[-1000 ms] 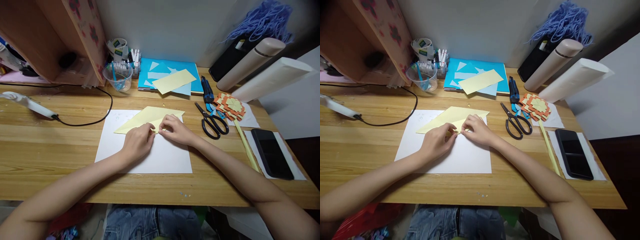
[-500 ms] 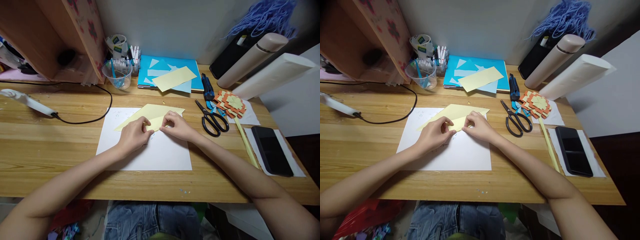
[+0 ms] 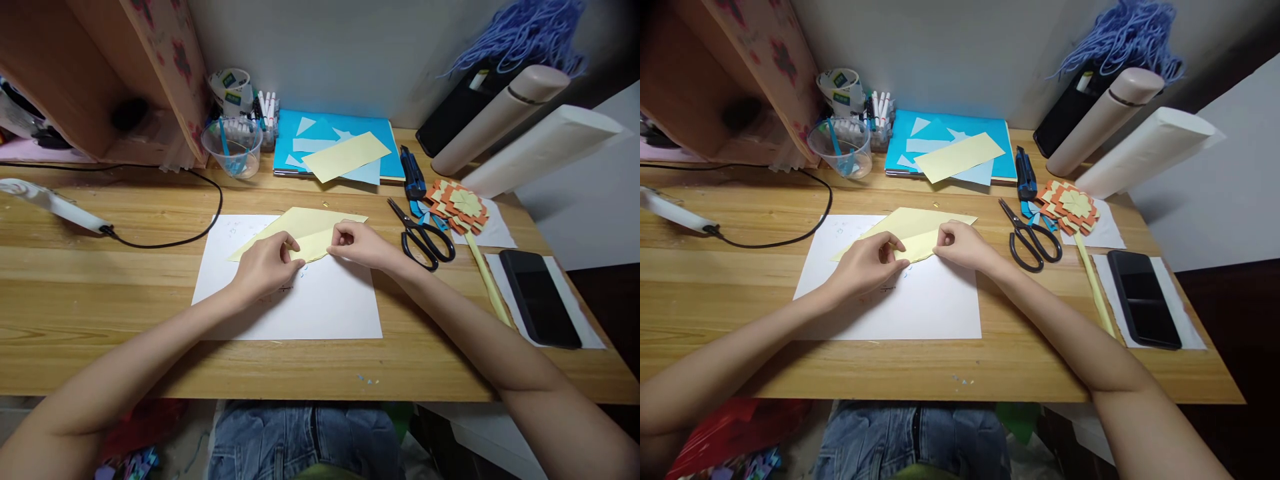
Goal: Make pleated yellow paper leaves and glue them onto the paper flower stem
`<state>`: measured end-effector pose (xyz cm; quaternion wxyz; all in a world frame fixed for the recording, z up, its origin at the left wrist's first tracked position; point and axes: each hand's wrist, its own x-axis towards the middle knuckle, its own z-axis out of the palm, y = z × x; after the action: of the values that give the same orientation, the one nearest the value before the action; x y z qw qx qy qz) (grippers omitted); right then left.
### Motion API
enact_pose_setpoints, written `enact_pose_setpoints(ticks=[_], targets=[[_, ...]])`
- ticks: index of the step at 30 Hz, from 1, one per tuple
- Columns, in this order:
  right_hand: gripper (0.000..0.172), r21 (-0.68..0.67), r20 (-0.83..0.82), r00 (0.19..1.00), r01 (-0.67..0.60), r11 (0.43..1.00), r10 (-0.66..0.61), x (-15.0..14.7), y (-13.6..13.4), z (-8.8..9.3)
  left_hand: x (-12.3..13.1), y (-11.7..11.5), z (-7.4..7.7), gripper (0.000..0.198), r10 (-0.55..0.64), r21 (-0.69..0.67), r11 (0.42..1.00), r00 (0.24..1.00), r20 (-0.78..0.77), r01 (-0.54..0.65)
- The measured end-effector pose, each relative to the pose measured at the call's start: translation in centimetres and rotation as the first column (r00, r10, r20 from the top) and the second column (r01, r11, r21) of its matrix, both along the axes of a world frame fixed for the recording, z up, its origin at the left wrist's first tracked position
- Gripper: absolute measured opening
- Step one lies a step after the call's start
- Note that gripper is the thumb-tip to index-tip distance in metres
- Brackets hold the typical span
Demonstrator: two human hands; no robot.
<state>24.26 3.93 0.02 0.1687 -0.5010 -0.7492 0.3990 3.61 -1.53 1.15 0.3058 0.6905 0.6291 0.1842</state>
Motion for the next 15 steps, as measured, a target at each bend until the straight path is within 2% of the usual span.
enact_pose_setpoints(ticks=[6, 8, 12, 15], targets=[[0.018, -0.063, -0.074, 0.996, -0.057, 0.996, 0.052, 0.2, 0.3, 0.0, -0.2, 0.4, 0.2, 0.017, -0.014, -0.042, 0.999, 1.0, 0.0, 0.014], [0.02, -0.047, -0.071, 0.995, -0.075, 0.996, 0.072, 0.1, 0.3, 0.1, -0.2, 0.5, 0.2, 0.018, -0.012, -0.047, 0.999, 1.0, -0.005, 0.012], [0.02, 0.036, -0.03, 0.999, -0.024, 0.999, 0.026, -0.1, 0.0, -0.2, -0.3, 0.8, 0.4, 0.019, -0.034, -0.058, 0.998, 0.999, -0.01, 0.034], [0.017, 0.012, -0.053, 0.999, -0.003, 1.0, 0.003, -0.1, 0.0, -0.5, -0.5, 1.1, 0.6, 0.019, -0.059, -0.084, 0.995, 0.998, -0.033, 0.056]])
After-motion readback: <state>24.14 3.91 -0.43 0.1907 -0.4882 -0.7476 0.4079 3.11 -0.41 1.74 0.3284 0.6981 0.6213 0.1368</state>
